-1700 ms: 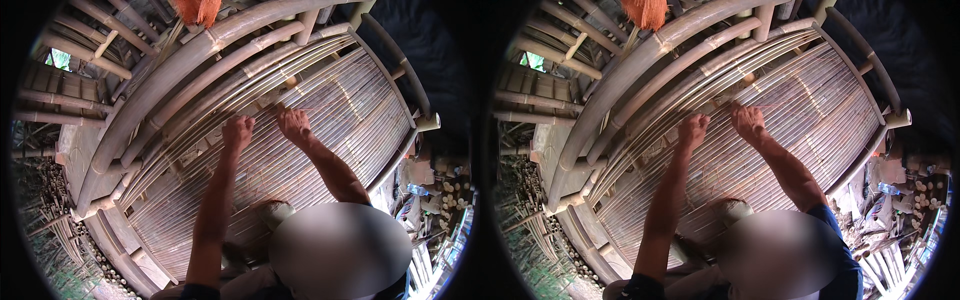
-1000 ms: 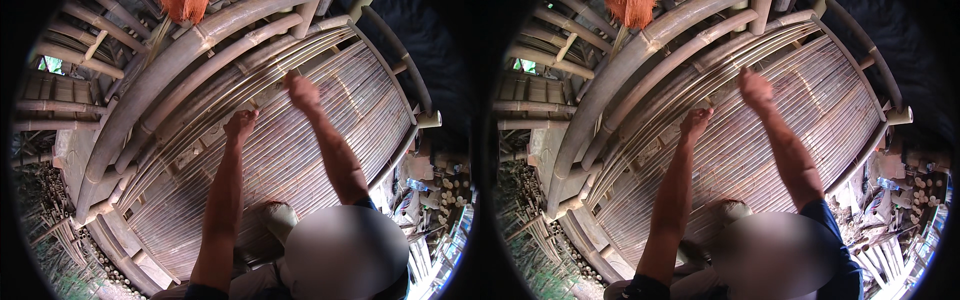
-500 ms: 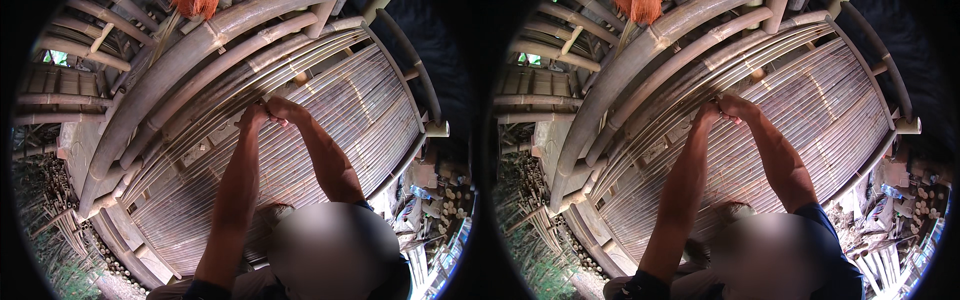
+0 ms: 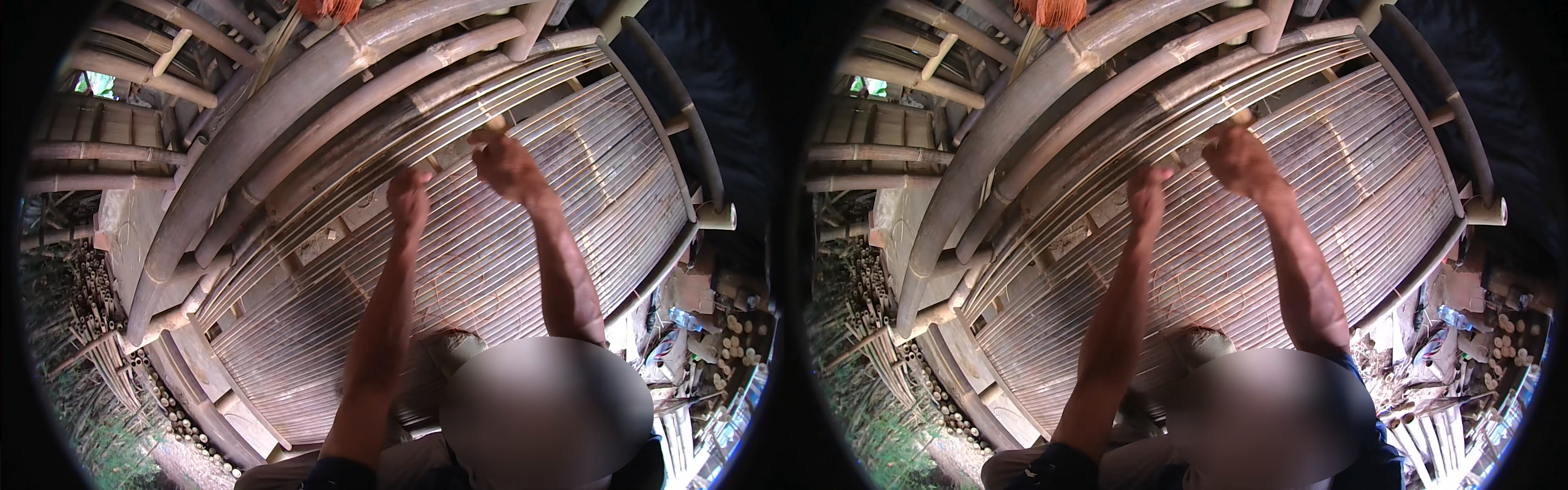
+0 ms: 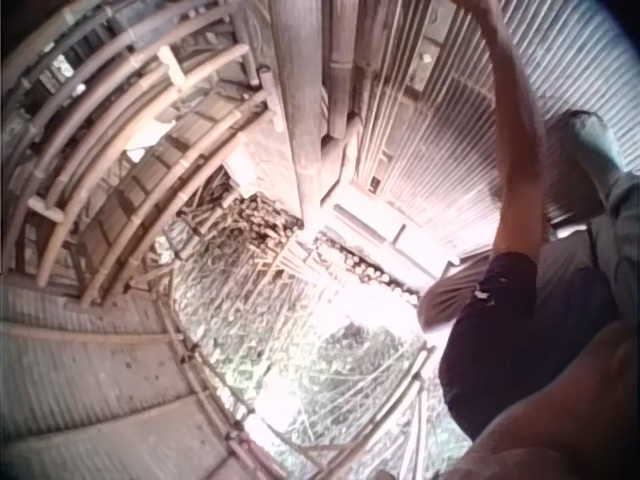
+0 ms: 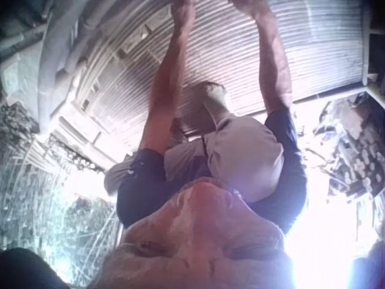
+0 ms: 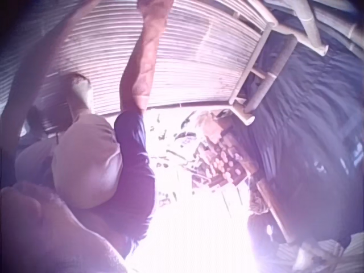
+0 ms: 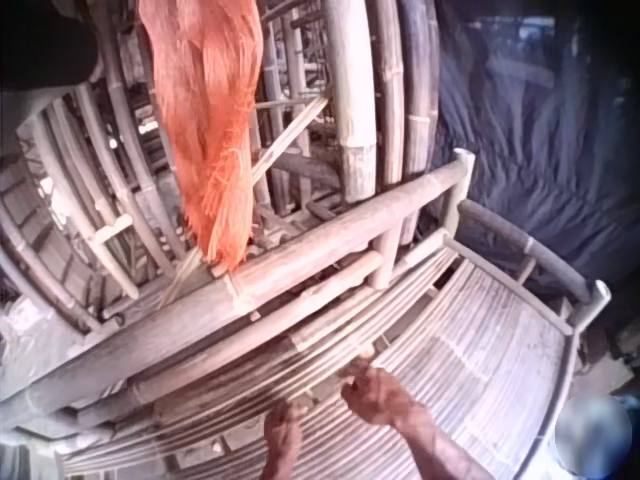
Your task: The person sits on the ground and weaves thin bamboo strips into a large, circular bamboo frame. They use their hands to interlace the strips through the existing structure, securing them in place.
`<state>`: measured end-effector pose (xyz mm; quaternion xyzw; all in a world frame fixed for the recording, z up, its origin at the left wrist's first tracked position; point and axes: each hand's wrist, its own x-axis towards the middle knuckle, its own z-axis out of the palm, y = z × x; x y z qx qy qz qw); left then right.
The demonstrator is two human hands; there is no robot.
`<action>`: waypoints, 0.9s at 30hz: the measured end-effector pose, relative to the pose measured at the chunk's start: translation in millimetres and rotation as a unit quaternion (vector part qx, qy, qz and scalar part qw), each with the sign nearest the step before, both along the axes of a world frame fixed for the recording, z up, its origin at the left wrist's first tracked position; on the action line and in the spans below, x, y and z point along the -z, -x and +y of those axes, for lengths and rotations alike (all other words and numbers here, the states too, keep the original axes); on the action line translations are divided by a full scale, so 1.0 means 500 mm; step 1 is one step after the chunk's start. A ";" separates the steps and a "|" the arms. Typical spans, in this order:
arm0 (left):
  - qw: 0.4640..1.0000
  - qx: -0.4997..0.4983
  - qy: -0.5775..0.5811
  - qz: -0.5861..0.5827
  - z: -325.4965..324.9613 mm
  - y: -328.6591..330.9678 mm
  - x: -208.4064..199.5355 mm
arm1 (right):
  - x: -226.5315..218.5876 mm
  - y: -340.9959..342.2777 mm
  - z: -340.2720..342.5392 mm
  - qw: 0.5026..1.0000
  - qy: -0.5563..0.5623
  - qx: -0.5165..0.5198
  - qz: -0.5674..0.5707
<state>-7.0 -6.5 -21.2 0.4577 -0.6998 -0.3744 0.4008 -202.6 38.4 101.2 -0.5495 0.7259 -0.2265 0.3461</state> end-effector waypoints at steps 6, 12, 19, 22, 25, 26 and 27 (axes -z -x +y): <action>0.980 0.130 -0.089 0.124 0.141 -0.123 -0.369 | 0.062 0.031 0.037 0.760 0.168 -0.161 -0.607; 0.970 0.060 0.176 0.158 0.138 -0.271 -0.568 | 0.048 -0.090 0.113 0.987 0.128 -0.096 0.018; 0.979 0.039 -0.174 -0.099 0.030 -0.213 -0.277 | 0.083 0.374 0.537 0.848 0.200 0.485 0.079; 0.959 0.095 -0.142 -0.224 0.024 -0.070 -0.168 | 0.143 0.716 1.070 0.759 0.174 0.627 -0.040; 0.954 0.093 -0.146 -0.246 0.005 0.025 -0.048 | 0.105 0.752 1.243 0.725 -0.200 0.629 0.197; 0.952 0.067 -0.174 -0.245 -0.006 0.031 -0.026 | 0.126 0.733 1.217 0.750 -0.307 0.470 0.350; 0.948 0.046 -0.205 -0.240 -0.011 0.030 -0.015 | 0.130 0.696 1.160 0.751 -0.302 0.307 0.501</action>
